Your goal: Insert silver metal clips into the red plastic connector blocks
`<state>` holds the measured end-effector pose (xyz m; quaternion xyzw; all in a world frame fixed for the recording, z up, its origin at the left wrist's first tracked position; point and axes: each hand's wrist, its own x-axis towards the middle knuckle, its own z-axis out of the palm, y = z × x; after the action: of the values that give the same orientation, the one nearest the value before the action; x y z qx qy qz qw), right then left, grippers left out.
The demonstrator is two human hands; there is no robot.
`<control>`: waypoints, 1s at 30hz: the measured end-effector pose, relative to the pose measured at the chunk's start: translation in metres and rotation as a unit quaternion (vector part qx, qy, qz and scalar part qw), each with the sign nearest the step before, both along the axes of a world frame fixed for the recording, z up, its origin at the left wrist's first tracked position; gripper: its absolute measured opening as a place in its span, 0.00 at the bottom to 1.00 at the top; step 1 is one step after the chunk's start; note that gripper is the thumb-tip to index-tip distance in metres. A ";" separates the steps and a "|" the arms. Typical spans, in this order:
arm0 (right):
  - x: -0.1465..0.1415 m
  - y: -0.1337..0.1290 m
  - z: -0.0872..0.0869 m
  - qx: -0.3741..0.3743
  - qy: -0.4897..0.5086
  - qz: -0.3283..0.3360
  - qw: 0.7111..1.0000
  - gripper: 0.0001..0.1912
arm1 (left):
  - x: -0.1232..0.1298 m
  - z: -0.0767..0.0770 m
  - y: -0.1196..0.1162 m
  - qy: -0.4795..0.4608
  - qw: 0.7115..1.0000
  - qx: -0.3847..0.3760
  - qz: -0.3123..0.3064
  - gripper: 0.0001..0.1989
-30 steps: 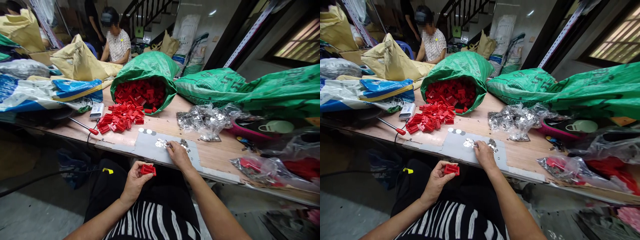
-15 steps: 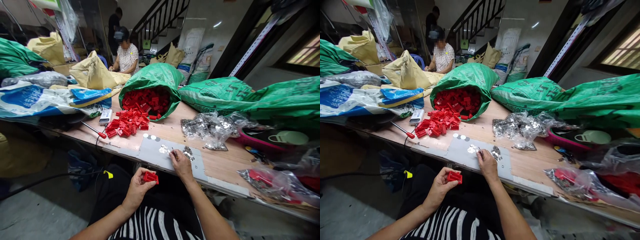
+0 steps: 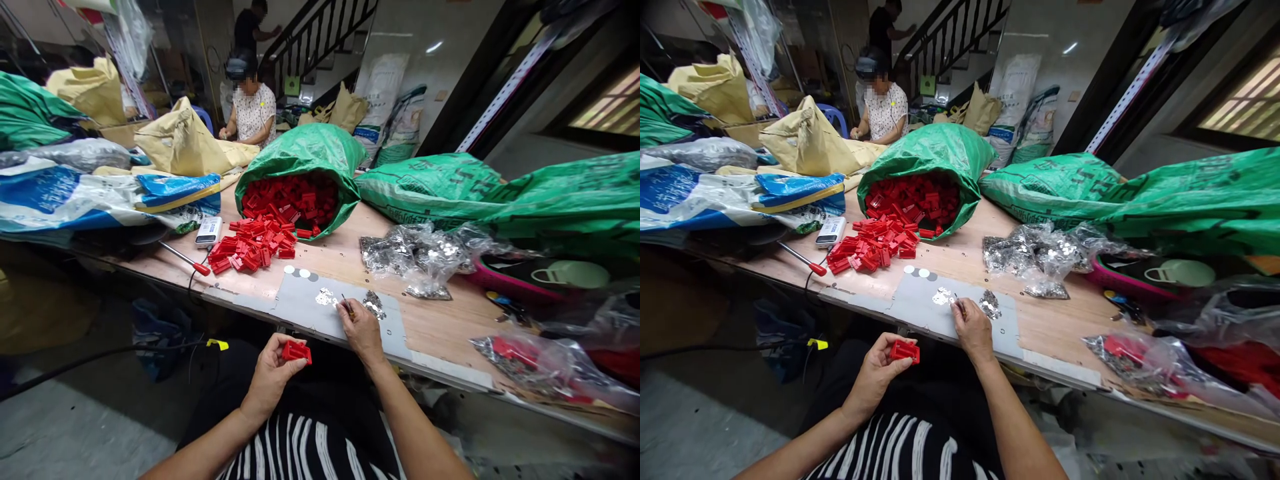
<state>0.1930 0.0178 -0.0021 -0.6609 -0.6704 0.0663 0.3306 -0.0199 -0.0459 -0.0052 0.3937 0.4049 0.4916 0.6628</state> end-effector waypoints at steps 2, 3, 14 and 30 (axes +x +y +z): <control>0.000 0.000 -0.001 0.002 0.000 -0.003 1.000 0.15 | -0.002 0.001 -0.001 0.006 1.000 0.002 -0.003 0.13; 0.000 0.000 -0.001 0.002 -0.001 -0.005 1.000 0.15 | -0.002 0.001 -0.001 0.009 1.000 0.003 -0.005 0.13; 0.002 -0.001 -0.003 0.003 0.009 0.003 1.000 0.15 | 0.001 -0.001 -0.001 0.002 1.000 0.003 0.011 0.14; 0.012 0.005 -0.014 0.006 0.053 0.006 0.999 0.16 | 0.015 -0.045 0.015 -0.049 0.997 0.020 0.048 0.22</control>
<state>0.2050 0.0232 -0.0158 -0.6500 -0.6568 0.0987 0.3692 -0.0046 -0.0310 -0.0505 0.3626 0.3809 0.5493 0.6495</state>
